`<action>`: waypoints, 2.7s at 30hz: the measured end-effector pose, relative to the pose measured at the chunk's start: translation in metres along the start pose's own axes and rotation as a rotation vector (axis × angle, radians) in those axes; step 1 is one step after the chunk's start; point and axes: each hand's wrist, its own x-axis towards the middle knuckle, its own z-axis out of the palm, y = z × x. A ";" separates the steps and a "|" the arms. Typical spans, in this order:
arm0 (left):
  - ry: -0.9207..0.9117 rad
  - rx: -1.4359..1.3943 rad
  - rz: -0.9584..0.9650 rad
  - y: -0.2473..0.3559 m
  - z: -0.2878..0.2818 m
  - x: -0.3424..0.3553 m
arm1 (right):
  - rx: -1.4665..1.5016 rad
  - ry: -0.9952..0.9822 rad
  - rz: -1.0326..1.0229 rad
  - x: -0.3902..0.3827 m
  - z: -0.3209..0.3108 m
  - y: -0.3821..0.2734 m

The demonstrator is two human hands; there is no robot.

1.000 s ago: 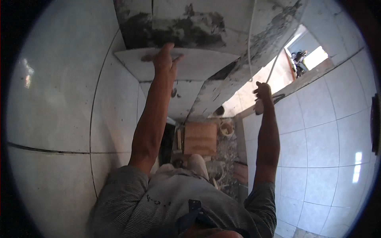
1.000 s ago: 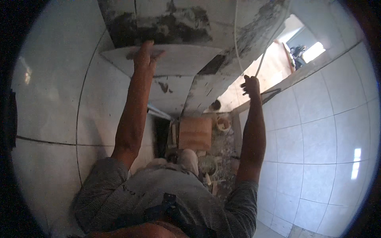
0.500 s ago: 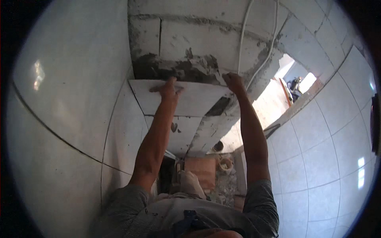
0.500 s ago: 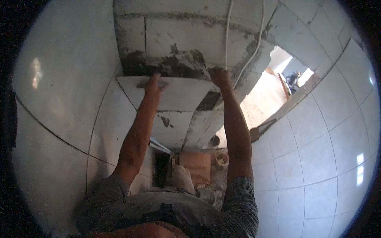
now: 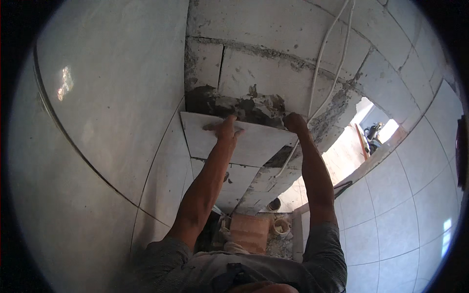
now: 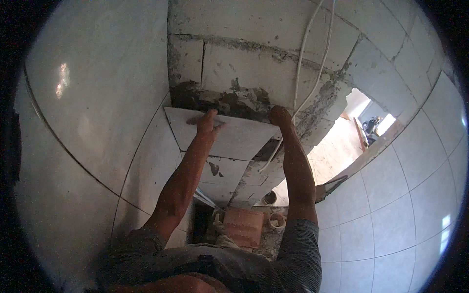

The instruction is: The person lifts a mortar-coated tile and presses it onto the wall. The person then adjusts and taps the tile into position using a hammer and a wooden block.

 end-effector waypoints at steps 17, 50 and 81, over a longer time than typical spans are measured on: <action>-0.013 -0.021 -0.007 0.000 0.011 -0.001 | 0.063 -0.091 0.224 -0.020 -0.075 -0.035; 0.126 0.071 0.324 -0.042 -0.012 0.029 | 0.231 0.771 -0.184 -0.031 -0.058 -0.118; 0.272 0.386 0.422 -0.167 -0.153 0.126 | 0.240 0.853 -0.053 0.003 -0.024 -0.101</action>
